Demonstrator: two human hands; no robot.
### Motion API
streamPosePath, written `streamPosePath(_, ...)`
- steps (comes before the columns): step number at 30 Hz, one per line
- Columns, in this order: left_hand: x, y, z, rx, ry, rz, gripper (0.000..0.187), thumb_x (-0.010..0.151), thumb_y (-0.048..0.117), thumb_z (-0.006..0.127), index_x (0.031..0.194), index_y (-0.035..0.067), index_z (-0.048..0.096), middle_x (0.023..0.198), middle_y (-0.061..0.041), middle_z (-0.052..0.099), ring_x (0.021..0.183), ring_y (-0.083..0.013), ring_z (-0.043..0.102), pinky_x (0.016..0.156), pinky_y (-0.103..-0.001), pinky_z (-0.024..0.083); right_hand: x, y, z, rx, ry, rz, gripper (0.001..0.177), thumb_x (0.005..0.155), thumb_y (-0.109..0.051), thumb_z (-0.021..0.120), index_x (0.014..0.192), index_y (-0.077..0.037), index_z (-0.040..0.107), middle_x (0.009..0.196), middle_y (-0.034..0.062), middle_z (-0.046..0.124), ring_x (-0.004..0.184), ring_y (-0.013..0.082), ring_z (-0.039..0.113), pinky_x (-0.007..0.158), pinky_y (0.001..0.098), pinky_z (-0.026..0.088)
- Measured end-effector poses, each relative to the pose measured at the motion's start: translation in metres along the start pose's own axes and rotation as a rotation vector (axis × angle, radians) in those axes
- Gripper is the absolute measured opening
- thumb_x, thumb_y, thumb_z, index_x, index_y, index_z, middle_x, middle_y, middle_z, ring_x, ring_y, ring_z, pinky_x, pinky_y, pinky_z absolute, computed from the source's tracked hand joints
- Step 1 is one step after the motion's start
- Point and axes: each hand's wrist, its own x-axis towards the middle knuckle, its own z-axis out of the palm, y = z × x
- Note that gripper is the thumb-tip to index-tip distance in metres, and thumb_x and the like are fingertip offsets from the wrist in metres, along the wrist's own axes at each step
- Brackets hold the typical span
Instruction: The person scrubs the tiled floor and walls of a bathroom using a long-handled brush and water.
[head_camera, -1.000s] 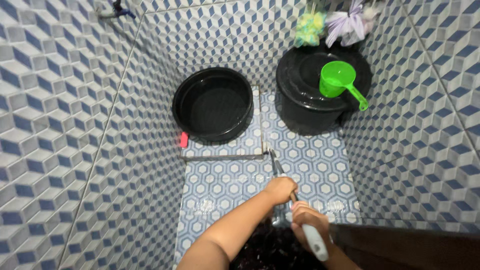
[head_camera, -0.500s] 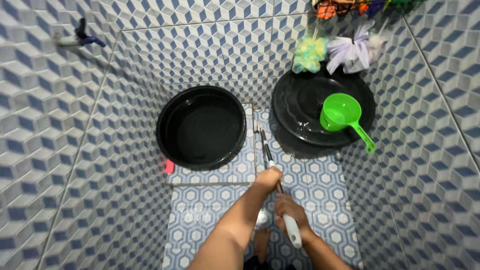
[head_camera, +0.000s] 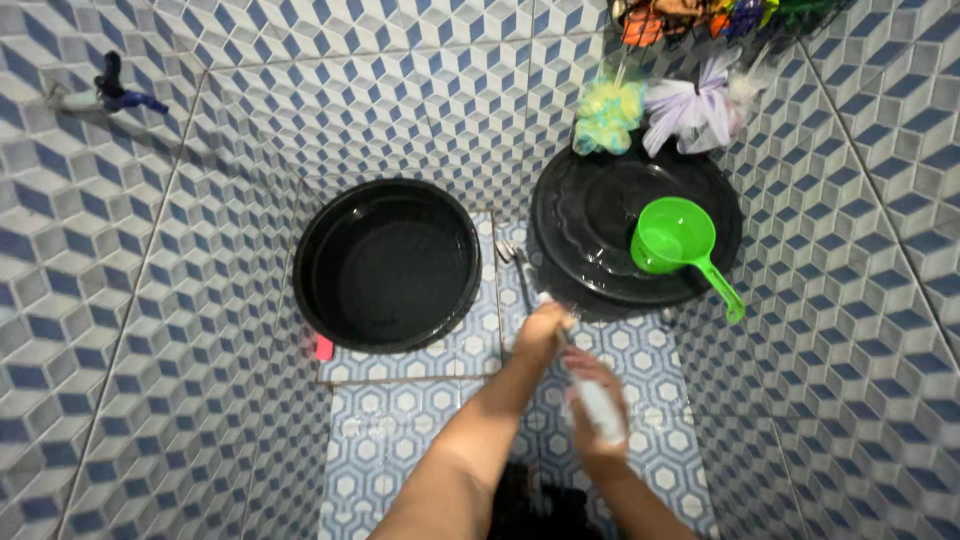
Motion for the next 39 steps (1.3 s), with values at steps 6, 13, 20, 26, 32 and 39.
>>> streamPosePath(6, -0.038, 0.111, 0.018, 0.031, 0.091, -0.054, 0.028, 0.085, 0.027, 0.079, 0.083, 0.006, 0.060, 0.086, -0.017, 0.064, 0.083, -0.0389, 0.063, 0.072, -0.047, 0.051, -0.045, -0.021, -0.058, 0.017, 0.177, 0.004, 0.008, 0.099, -0.001, 0.063, 0.100, -0.005, 0.056, 0.101, 0.0121, 0.067, 0.094, 0.0243, 0.063, 0.098, 0.0385, 0.054)
streamPosePath(13, -0.174, 0.136, 0.056, 0.173, -0.374, -0.263, 0.012, 0.096, 0.020, 0.062, 0.096, 0.008, 0.065, 0.107, -0.017, 0.065, 0.104, -0.0402, 0.062, 0.088, -0.049, 0.052, -0.174, -0.091, -0.107, -0.137, 0.003, -0.066, 0.006, 0.089, -0.001, 0.061, 0.084, -0.001, 0.059, 0.083, 0.0117, 0.066, 0.085, 0.0282, 0.069, 0.093, 0.0442, 0.055)
streamPosePath(20, -0.274, 0.160, 0.078, 0.369, -0.502, 0.155, 0.015, 0.081, 0.021, 0.068, 0.088, 0.008, 0.072, 0.102, -0.012, 0.070, 0.108, -0.0367, 0.063, 0.100, -0.049, 0.052, -0.242, -0.150, -0.135, -0.116, -0.257, -0.083, 0.009, 0.085, 0.003, 0.062, 0.076, 0.001, 0.059, 0.077, 0.0142, 0.061, 0.076, 0.0302, 0.065, 0.091, 0.0491, 0.054)
streamPosePath(26, -0.289, 0.206, 0.071, 0.326, -0.635, -0.058, 0.017, 0.086, 0.019, 0.066, 0.091, 0.005, 0.073, 0.101, -0.020, 0.071, 0.100, -0.0391, 0.068, 0.085, -0.049, 0.056, -0.253, -0.187, -0.141, -0.182, -0.248, 0.006, 0.012, 0.081, 0.002, 0.062, 0.072, -0.001, 0.055, 0.072, 0.0109, 0.059, 0.071, 0.0276, 0.062, 0.080, 0.0436, 0.055)
streamPosePath(32, -0.282, 0.235, 0.068, 0.317, -0.705, -0.152, 0.016, 0.086, 0.017, 0.064, 0.092, 0.007, 0.074, 0.100, -0.022, 0.072, 0.092, -0.0430, 0.071, 0.079, -0.052, 0.058, -0.241, -0.230, -0.129, -0.180, -0.201, -0.033, 0.019, 0.085, 0.005, 0.058, 0.069, -0.003, 0.050, 0.067, 0.0076, 0.056, 0.063, 0.0212, 0.057, 0.076, 0.0365, 0.056)
streamPosePath(39, -0.254, 0.258, 0.050, 0.191, -0.743, 0.017, 0.019, 0.082, 0.024, 0.071, 0.088, 0.006, 0.073, 0.093, -0.021, 0.074, 0.088, -0.0402, 0.072, 0.079, -0.049, 0.058, -0.222, -0.249, -0.117, -0.357, -0.096, -0.025, 0.019, 0.087, 0.001, 0.061, 0.070, -0.001, 0.056, 0.068, 0.0085, 0.062, 0.064, 0.0207, 0.065, 0.075, 0.0353, 0.058)
